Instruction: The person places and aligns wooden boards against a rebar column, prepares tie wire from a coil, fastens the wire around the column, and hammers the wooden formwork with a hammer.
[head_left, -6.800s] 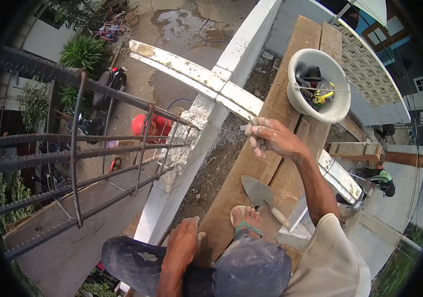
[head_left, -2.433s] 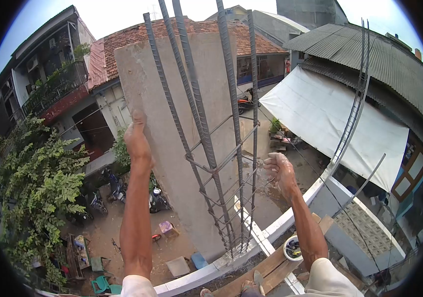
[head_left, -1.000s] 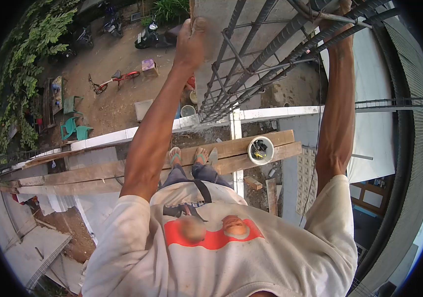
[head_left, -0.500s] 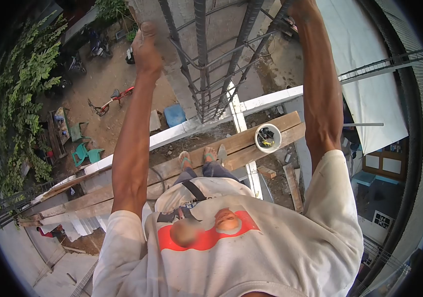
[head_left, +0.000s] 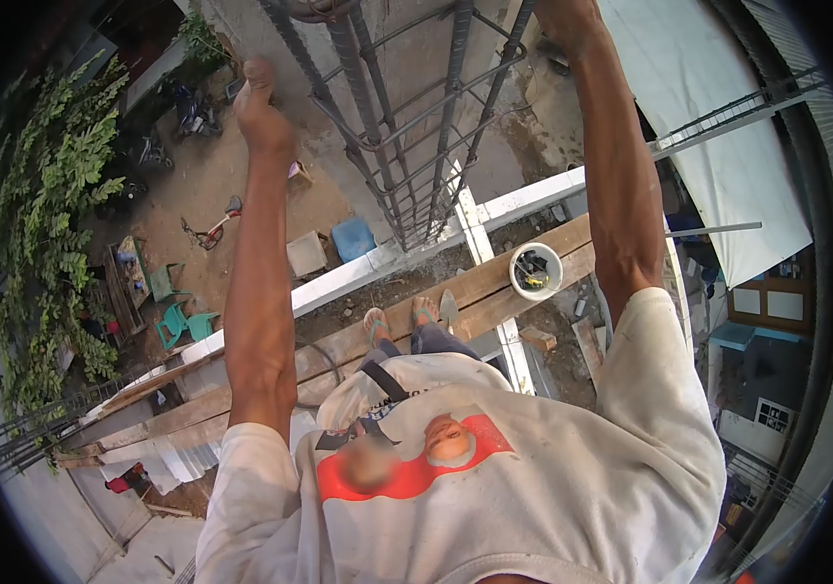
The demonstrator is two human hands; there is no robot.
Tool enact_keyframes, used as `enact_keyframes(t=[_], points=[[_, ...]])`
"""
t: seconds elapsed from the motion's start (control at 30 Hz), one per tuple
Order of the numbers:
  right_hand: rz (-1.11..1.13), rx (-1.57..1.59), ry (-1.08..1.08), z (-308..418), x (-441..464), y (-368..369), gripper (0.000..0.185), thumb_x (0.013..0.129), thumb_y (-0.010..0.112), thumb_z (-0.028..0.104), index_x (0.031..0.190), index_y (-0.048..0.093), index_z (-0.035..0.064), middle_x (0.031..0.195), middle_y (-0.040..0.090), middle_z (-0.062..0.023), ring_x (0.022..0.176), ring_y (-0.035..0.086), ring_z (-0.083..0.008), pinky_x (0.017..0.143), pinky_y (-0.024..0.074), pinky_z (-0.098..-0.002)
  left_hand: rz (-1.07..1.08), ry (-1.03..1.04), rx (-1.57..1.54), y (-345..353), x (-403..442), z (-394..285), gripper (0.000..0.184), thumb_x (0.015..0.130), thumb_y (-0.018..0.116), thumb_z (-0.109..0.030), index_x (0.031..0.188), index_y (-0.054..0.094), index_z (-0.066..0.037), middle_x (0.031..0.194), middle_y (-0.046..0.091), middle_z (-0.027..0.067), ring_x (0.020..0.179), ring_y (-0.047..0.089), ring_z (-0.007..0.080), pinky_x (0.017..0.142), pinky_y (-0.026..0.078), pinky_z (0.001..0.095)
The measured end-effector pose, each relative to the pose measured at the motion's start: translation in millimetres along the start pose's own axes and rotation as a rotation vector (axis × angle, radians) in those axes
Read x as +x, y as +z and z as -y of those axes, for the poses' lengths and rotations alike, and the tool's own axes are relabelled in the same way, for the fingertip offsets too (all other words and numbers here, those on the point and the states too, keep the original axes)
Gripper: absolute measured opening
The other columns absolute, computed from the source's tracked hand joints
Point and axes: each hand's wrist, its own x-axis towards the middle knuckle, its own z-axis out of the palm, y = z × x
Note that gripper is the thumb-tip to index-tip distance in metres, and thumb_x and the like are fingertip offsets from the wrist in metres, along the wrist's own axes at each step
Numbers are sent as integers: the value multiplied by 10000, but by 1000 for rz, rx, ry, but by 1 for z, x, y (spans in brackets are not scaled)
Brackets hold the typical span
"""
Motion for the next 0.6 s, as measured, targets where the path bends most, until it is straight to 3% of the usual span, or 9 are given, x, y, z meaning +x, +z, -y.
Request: enact_keyframes(t=[0.03, 0.07, 0.1, 0.23, 0.33, 0.4, 0.53, 0.6], points=[[29, -5, -73, -12, -9, -4, 586, 1087, 435, 505, 1373, 511, -1, 1215, 552, -89, 1133, 511, -206, 952, 421, -362, 0, 10, -4, 3, 2, -1, 698, 1007, 547, -660, 1072, 694, 19, 997, 660, 48, 923, 590, 155, 822, 485, 327], [90, -9, -261, -24, -15, -5, 656, 1100, 411, 459, 1537, 392, -30, 1471, 506, -148, 1380, 460, -252, 1151, 375, -387, -7, 31, -63, 7, 2, -2, 621, 1005, 575, -625, 1059, 689, -17, 947, 670, 44, 853, 612, 162, 767, 485, 316], [86, -8, -259, -22, -28, -4, 656, 1100, 411, 459, 1537, 392, -30, 1471, 506, -148, 1380, 460, -252, 1151, 375, -387, -9, 43, -118, 8, 0, -3, 545, 1003, 602, -590, 1046, 684, -53, 896, 681, 40, 783, 635, 170, 713, 484, 304], [132, -110, -225, 14, -66, 17, 672, 1087, 441, 460, 1545, 382, -29, 1493, 488, -150, 1399, 439, -257, 1164, 355, -389, 19, 35, -166, 7, 11, 3, 492, 1026, 592, -549, 1070, 677, -66, 903, 676, 24, 788, 632, 164, 709, 477, 306], [180, -121, -242, 26, -63, 19, 686, 1078, 463, 461, 1550, 374, -28, 1509, 475, -152, 1413, 423, -260, 1175, 339, -390, -19, -24, -71, 3, 23, 7, 492, 1076, 504, -510, 1192, 659, -58, 1076, 700, 34, 942, 662, 187, 820, 513, 341], [213, -121, -247, 32, -62, 20, 696, 1072, 478, 462, 1554, 369, -28, 1520, 466, -153, 1423, 413, -263, 1181, 329, -391, -39, -71, -162, 4, 25, 4, 505, 1111, 408, -479, 1308, 619, -65, 1270, 675, 39, 1145, 638, 217, 989, 498, 386], [244, -121, -257, 40, -60, 22, 717, 1059, 508, 463, 1562, 359, -27, 1542, 448, -156, 1441, 391, -267, 1195, 309, -392, -11, -94, -200, 18, 16, -21, 480, 1131, 340, -418, 1349, 607, -83, 1367, 644, 48, 1266, 593, 236, 1100, 447, 407], [242, -122, -277, 42, -59, 23, 729, 1053, 523, 463, 1566, 353, -26, 1553, 439, -157, 1451, 381, -270, 1202, 298, -393, -47, 16, -310, 26, 17, -25, 604, 1011, 572, -606, 1147, 668, -25, 1006, 696, 40, 863, 657, 181, 701, 513, 331]])
